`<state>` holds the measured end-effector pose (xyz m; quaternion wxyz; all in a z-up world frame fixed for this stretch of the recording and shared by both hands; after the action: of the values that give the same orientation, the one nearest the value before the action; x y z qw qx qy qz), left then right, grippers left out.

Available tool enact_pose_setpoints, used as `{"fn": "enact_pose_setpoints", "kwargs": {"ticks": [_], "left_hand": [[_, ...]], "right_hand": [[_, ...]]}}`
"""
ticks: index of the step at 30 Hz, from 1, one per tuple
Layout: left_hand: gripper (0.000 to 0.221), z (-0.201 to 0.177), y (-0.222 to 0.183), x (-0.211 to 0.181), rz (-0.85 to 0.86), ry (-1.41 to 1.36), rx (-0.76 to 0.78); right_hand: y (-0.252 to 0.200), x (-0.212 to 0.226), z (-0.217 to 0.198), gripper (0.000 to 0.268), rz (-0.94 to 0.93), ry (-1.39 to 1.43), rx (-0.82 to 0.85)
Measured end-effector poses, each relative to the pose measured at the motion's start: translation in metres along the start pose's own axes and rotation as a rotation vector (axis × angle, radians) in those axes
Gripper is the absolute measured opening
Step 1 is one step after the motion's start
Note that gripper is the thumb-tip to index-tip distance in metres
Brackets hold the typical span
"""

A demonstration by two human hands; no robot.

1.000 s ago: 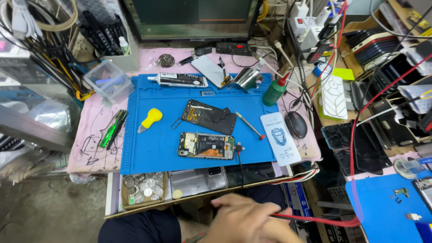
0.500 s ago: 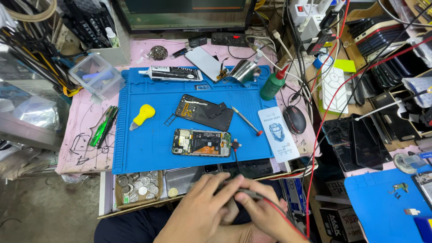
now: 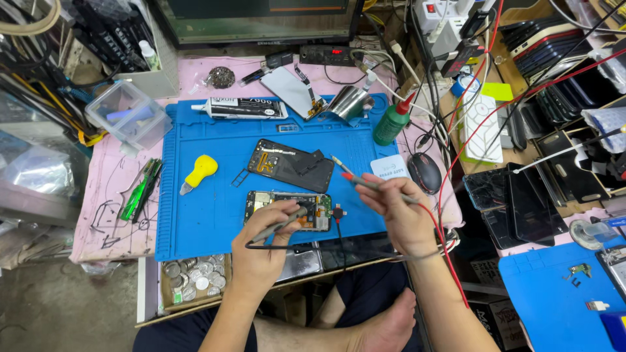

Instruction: The person uses a screwdriver, a yellow opening tool, and multimeter probes to disassemble and test the internal components of a mobile phone on a blue work mat.

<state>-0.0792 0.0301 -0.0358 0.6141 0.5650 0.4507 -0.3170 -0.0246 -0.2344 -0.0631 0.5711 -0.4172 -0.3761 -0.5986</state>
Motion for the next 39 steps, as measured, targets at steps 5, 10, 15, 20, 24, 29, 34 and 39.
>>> {"fn": "enact_pose_setpoints", "kwargs": {"ticks": [5,10,15,20,24,29,34,39], "left_hand": [[0.014,0.001,-0.005,0.037,-0.089,-0.008,0.103],[0.017,0.003,-0.002,0.041,-0.027,-0.055,0.152],[0.019,0.001,0.01,0.034,0.068,0.122,0.009],[0.018,0.001,0.013,0.036,0.058,0.149,-0.027],[0.019,0.002,0.011,0.037,0.049,0.148,-0.019],[0.019,0.001,0.013,0.036,-0.007,-0.004,0.092],[0.023,0.003,0.014,0.026,0.083,-0.089,0.243],[0.02,0.005,0.021,0.026,0.148,0.011,0.207]], "right_hand": [[0.001,-0.022,0.004,0.02,-0.137,-0.141,0.058],[-0.006,-0.02,0.014,0.02,-0.156,-0.238,0.092],[-0.011,-0.017,0.014,0.018,-0.136,-0.263,0.087],[-0.009,-0.018,0.01,0.025,-0.144,-0.388,0.091],[-0.008,-0.021,0.01,0.026,-0.108,-0.393,0.098],[-0.008,-0.019,0.013,0.017,-0.208,-0.423,0.112],[-0.008,-0.02,0.014,0.015,-0.231,-0.45,0.066],[-0.006,-0.015,0.016,0.012,-0.319,-0.54,0.138]]}}
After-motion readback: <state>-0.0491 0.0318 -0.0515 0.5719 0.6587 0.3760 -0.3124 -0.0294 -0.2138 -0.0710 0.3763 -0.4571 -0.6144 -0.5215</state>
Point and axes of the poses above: each hand's wrist, its own y-axis towards the middle knuckle, its own z-axis out of the palm, x = y × z, the point moved 2 cm from there along y, towards the middle knuckle, and after that the axes turned 4 degrees about -x, right-handed, at the moved point
